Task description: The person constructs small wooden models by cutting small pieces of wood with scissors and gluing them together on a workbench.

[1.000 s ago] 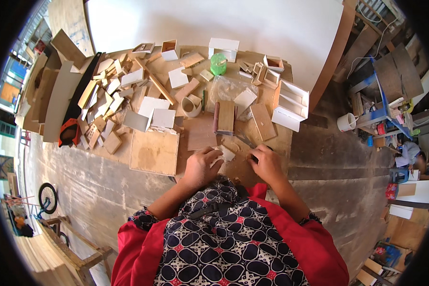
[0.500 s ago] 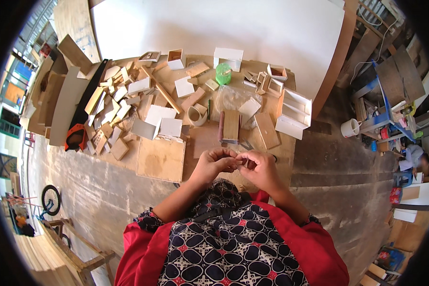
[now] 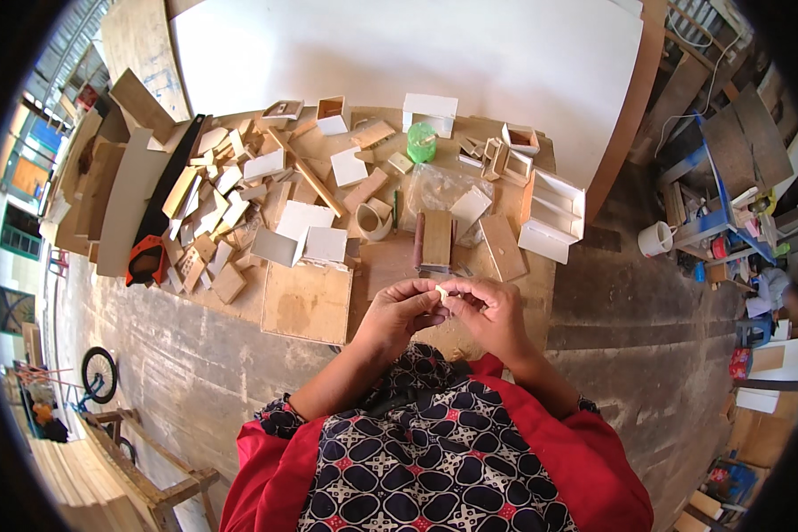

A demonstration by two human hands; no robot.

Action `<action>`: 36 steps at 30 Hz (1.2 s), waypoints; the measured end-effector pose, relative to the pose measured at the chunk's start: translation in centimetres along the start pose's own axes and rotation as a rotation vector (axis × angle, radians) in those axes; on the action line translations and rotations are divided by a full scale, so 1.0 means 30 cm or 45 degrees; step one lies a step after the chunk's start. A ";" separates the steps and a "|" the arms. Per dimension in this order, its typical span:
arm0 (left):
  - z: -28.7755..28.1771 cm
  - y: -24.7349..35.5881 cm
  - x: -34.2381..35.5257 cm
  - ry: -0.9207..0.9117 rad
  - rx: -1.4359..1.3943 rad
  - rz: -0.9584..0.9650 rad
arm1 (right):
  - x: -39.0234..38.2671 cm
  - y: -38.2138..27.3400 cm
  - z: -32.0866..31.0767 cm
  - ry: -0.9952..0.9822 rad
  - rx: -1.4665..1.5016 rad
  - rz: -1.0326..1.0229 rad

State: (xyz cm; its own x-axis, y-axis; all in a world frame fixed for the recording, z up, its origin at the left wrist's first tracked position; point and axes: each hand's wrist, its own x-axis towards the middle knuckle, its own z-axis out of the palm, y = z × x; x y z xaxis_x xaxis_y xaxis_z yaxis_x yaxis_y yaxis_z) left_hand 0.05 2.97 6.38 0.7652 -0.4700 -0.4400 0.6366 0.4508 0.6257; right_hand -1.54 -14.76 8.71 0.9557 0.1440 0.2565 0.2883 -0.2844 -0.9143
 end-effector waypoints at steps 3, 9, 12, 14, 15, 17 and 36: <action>-0.005 -0.007 0.003 0.019 0.055 0.024 | 0.007 0.020 0.007 0.040 0.093 -0.030; -0.012 -0.017 0.004 -0.002 0.112 0.097 | -0.005 0.034 0.005 0.001 0.262 0.287; -0.004 -0.027 0.000 -0.004 0.312 0.172 | 0.000 0.023 -0.003 -0.054 0.140 0.258; -0.014 -0.036 0.003 -0.022 0.376 0.172 | -0.002 0.030 0.001 -0.046 0.008 0.175; -0.021 -0.040 0.004 -0.030 0.409 0.173 | -0.001 0.025 0.000 -0.060 0.001 0.179; -0.030 -0.043 -0.001 -0.051 0.349 0.119 | -0.001 0.013 -0.004 -0.088 -0.013 0.186; -0.016 -0.057 -0.042 -0.110 0.026 -0.166 | -0.066 0.042 0.002 0.003 0.107 0.168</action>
State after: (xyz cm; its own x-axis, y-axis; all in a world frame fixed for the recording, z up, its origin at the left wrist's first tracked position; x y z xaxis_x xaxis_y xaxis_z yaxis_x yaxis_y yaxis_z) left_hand -1.95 3.15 5.56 0.6647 -0.5874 -0.4617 0.7271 0.3666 0.5804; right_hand -3.07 -15.33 7.02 0.9852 0.1085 0.1328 0.1541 -0.2205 -0.9632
